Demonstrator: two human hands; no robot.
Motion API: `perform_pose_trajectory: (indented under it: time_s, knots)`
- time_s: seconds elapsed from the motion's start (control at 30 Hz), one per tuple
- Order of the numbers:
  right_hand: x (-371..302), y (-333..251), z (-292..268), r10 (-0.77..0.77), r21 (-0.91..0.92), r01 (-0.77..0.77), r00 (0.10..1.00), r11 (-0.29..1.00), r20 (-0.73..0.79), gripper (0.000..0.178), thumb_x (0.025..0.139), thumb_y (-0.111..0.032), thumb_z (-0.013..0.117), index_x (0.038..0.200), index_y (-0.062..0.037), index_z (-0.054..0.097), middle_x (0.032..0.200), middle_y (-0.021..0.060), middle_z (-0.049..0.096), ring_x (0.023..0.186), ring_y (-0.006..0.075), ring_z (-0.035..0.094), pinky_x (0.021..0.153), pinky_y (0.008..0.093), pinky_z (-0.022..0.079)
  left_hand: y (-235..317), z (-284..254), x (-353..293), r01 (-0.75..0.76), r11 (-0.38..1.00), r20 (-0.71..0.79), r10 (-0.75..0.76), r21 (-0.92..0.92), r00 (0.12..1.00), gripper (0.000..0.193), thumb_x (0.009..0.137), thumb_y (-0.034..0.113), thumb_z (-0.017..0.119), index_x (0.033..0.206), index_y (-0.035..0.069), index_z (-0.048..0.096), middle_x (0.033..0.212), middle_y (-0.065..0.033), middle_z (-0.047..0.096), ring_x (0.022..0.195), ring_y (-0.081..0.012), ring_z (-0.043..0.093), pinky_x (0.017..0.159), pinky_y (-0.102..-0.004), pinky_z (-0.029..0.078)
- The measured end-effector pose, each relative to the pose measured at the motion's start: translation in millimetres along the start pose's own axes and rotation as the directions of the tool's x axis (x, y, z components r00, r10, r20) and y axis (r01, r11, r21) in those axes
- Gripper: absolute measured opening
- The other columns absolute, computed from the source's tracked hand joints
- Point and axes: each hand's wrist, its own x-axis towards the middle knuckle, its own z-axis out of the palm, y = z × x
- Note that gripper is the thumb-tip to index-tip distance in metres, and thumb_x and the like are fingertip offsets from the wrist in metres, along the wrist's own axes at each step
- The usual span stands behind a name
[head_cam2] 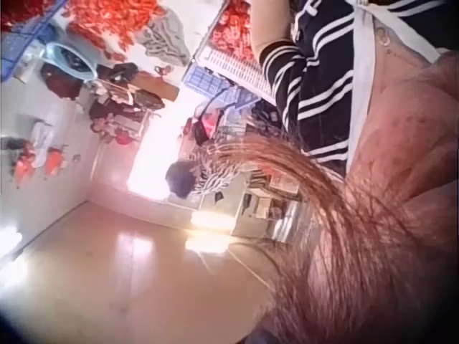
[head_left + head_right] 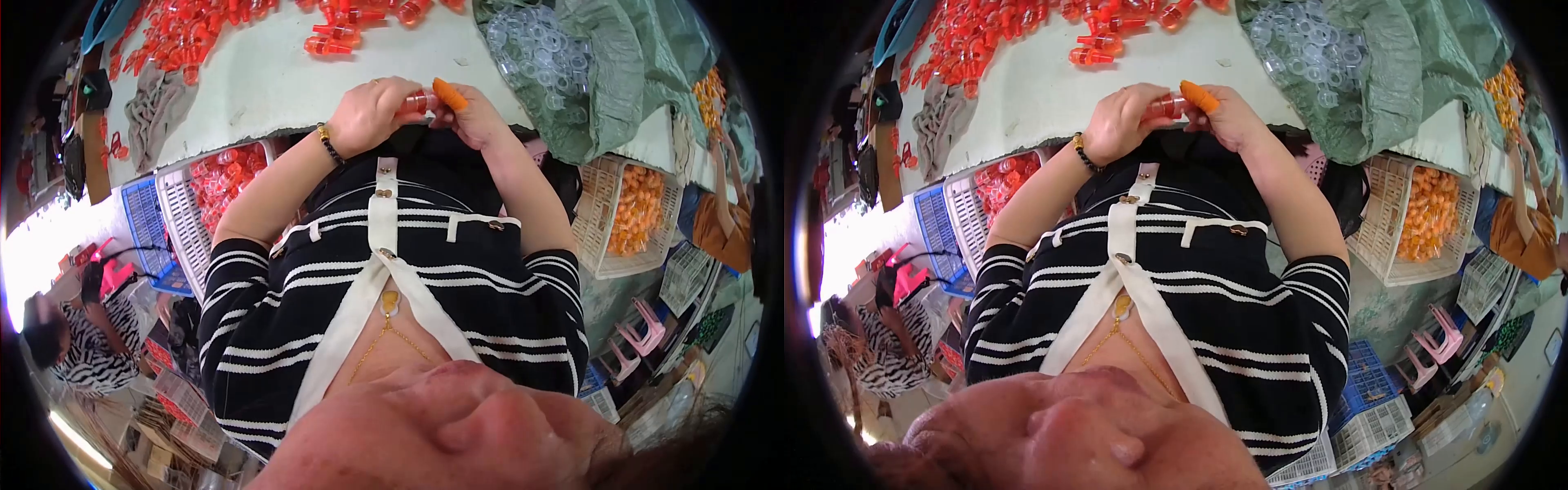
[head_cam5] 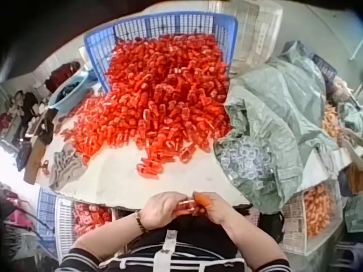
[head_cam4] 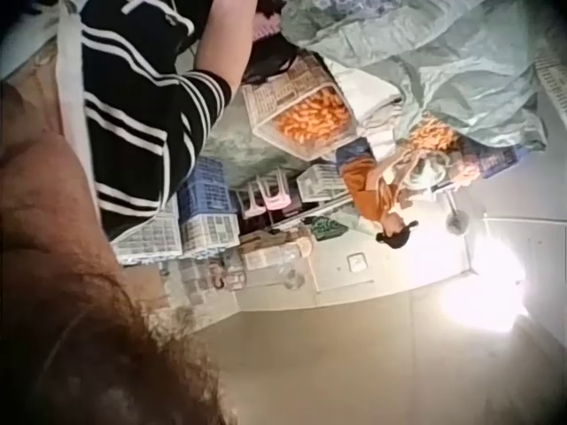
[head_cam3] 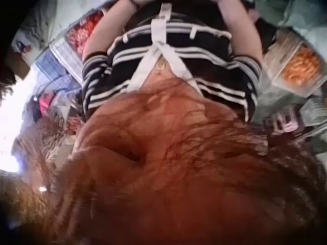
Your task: Packaging small red plastic components into bags at a factory workstation.
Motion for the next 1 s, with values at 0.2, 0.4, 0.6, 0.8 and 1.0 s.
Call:
perform_pose_trajectory:
  time_s: [0.2, 0.4, 0.6, 0.8, 1.0]
  knots:
    - [-9, -3, -4, 0.101, -0.172, -0.104, 0.995, 0.98, -0.028, 0.026, 0.092, -0.029, 0.058, 0.102, -0.0049, 0.063, 0.077, 0.0012, 0.058, 0.063, 0.008, 0.051, 0.063, 0.0239, 0.048, 5, 7, -5, 0.256, 0.929, 0.178, -0.213, -0.268, 0.961, 0.03, 0.088, 0.014, 0.062, 0.112, -0.002, 0.051, 0.093, -0.0138, 0.063, 0.081, -0.0241, 0.064, 0.072, -0.033, 0.051]
    - [-14, -14, 9, -0.474, -0.75, 0.407, 0.869, 0.522, 0.142, 0.032, 0.088, -0.022, 0.066, 0.113, -0.0031, 0.058, 0.092, 0.0053, 0.062, 0.066, 0.0111, 0.054, 0.069, 0.024, 0.049, -1, 31, 0, 0.536, 0.32, 0.32, -0.532, -0.782, 0.784, 0.029, 0.091, 0.021, 0.06, 0.11, 0.001, 0.052, 0.087, -0.0142, 0.064, 0.076, -0.025, 0.065, 0.067, -0.0313, 0.051]
    - [-14, -30, 0, -0.322, -0.64, 0.313, 0.941, 0.702, 0.106, 0.039, 0.081, -0.021, 0.072, 0.114, -0.0057, 0.059, 0.099, 0.0081, 0.063, 0.076, 0.0175, 0.06, 0.071, 0.0305, 0.05, 0, 32, -1, 0.47, 0.647, 0.188, -0.457, -0.6, 0.869, 0.032, 0.096, 0.027, 0.054, 0.111, -0.001, 0.051, 0.084, -0.0075, 0.063, 0.071, -0.0131, 0.06, 0.062, -0.0268, 0.05]
    - [-1, -64, -66, -0.75, -0.994, -0.025, 0.659, -0.105, 0.062, 0.049, 0.076, -0.03, 0.074, 0.118, -0.0103, 0.058, 0.102, 0.011, 0.062, 0.083, 0.0308, 0.059, 0.071, 0.0379, 0.05, -7, 26, 11, 0.605, -0.031, 0.467, -0.666, -0.796, 0.581, 0.036, 0.096, 0.034, 0.052, 0.111, 0.001, 0.052, 0.081, -0.0056, 0.062, 0.065, -0.0121, 0.056, 0.055, -0.0264, 0.045]
    - [-2, -63, -28, -0.667, -0.982, -0.106, 0.744, -0.156, 0.025, 0.038, 0.083, -0.021, 0.068, 0.117, -0.0084, 0.058, 0.103, 0.0111, 0.06, 0.083, 0.0287, 0.062, 0.071, 0.0366, 0.051, -15, 23, 10, 0.593, -0.08, 0.463, -0.71, -0.802, 0.531, 0.038, 0.096, 0.035, 0.051, 0.113, 0.0, 0.052, 0.079, -0.0051, 0.061, 0.061, -0.0117, 0.054, 0.05, -0.0249, 0.04]
